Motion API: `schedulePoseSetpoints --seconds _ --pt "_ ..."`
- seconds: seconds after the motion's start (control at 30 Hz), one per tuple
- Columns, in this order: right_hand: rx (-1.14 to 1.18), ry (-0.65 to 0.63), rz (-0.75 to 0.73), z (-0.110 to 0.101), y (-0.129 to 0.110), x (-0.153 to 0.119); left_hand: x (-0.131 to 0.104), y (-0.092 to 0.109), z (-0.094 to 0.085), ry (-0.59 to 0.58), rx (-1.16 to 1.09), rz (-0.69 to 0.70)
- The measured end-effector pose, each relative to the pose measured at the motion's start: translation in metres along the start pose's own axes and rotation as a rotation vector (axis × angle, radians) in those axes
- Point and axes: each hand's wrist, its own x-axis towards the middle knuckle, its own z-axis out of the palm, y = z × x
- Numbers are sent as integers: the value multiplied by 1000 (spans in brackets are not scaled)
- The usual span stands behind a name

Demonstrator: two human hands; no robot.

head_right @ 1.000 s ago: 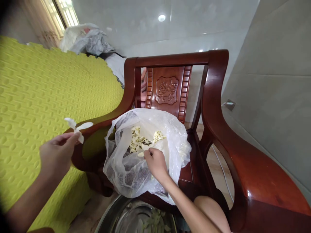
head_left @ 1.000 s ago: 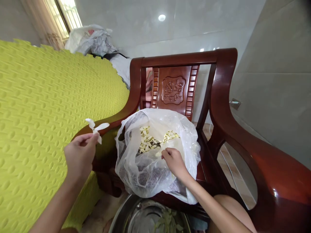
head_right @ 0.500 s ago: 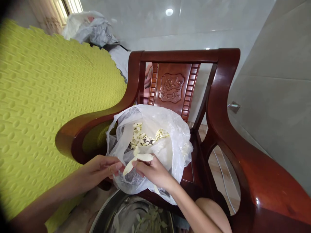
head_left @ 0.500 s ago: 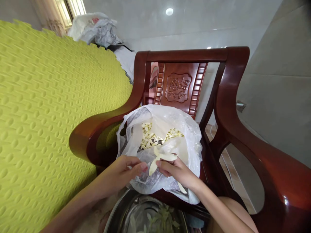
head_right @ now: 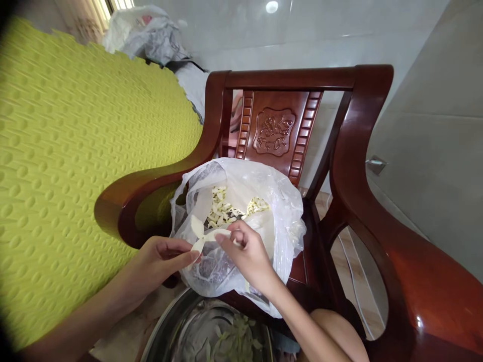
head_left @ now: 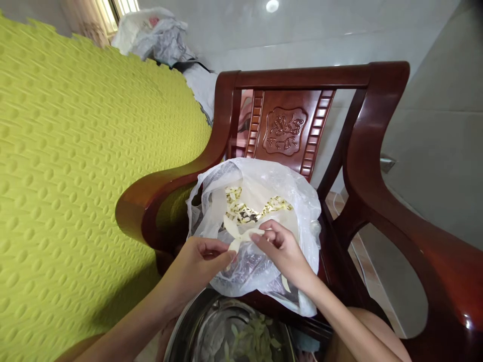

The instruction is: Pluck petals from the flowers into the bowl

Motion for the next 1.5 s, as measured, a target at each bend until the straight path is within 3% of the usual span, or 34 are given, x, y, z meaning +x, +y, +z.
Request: schedulePoseSetpoints --seconds 0.1,0.23,0.3,0.43,0.5,0.8,1.0,1.23,1.4,1.5 --pt "-99 145 -148 0 1 -3 -2 0 0 32 38 42" --pt "-206 184 -221 4 0 -9 -3 -1 -1 57 48 76" --pt "-173 157 -144 7 -1 -9 -3 -1 -1 71 34 68" --pt "84 -58 117 15 -3 -7 -1 -3 -1 116 14 66" --pt "182 -127 179 18 -5 -7 1 -5 0 121 25 72" --pt "365 -171 344 16 -9 -9 -1 -4 10 59 50 47" --pt "346 -170 310 18 -12 -10 -3 -2 13 115 78 81" --pt "363 -220 215 11 -9 -9 2 -5 9 -45 -129 8" --pt "328 -163 157 7 -6 -8 5 -9 6 -42 -115 10" --pt "294 -196 140 7 -7 -8 4 -8 8 -47 -99 28"
